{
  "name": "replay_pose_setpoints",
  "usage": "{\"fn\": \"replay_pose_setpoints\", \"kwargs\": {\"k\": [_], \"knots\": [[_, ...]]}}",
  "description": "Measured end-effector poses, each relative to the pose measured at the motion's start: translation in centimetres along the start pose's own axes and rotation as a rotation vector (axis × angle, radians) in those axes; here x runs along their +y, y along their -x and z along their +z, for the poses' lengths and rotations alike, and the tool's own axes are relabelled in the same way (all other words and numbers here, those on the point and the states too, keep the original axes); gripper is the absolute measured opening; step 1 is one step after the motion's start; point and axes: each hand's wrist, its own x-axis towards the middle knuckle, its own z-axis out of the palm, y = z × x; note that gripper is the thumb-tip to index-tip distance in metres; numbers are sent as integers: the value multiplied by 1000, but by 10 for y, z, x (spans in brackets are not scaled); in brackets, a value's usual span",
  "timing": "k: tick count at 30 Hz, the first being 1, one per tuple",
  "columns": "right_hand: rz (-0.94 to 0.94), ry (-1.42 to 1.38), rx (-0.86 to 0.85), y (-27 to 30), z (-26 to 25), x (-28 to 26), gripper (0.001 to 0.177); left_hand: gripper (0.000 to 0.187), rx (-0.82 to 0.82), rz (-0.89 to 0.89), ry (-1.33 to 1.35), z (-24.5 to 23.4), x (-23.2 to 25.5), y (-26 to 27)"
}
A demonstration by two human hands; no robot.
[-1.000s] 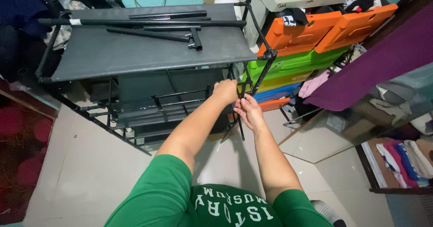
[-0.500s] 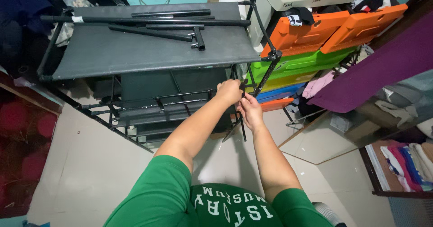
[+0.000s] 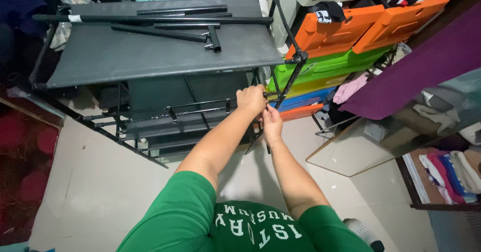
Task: The person assembles a black metal shelving unit by inserting and connecting multiple metal poles into the frame. They then pick up and fold a dark cloth item from a nearby pile.
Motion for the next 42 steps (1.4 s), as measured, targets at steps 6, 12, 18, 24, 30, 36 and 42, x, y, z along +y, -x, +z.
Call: {"fn": "replay_pose_setpoints", "kwargs": {"k": [6,12,18,24,30,36,42], "knots": [[167,-114,-31,17,17,-49,35,37,-97,-6,55,-17,1,3],[536,-750,33,11,8,-85,46,40,-245,11,-33,-34,3,-10],[546,-649,-179,-32,-19,-38,9,37,-357,-38,-58,-40,5,-13],[444,-603,-166,-41,-20,-18,12,46,-396,-3,-136,-39,8,-10],[446,-632,-163,-39,-23,-20,16,42,-354,38,-58,-27,-2,-16],[345,-549,-112,-46,-17,-12,22,41,-384,39,-156,-20,-3,-25],[308,-543,-120,-42,-15,-17,20,42,-380,23,-130,-18,0,-26]]}}
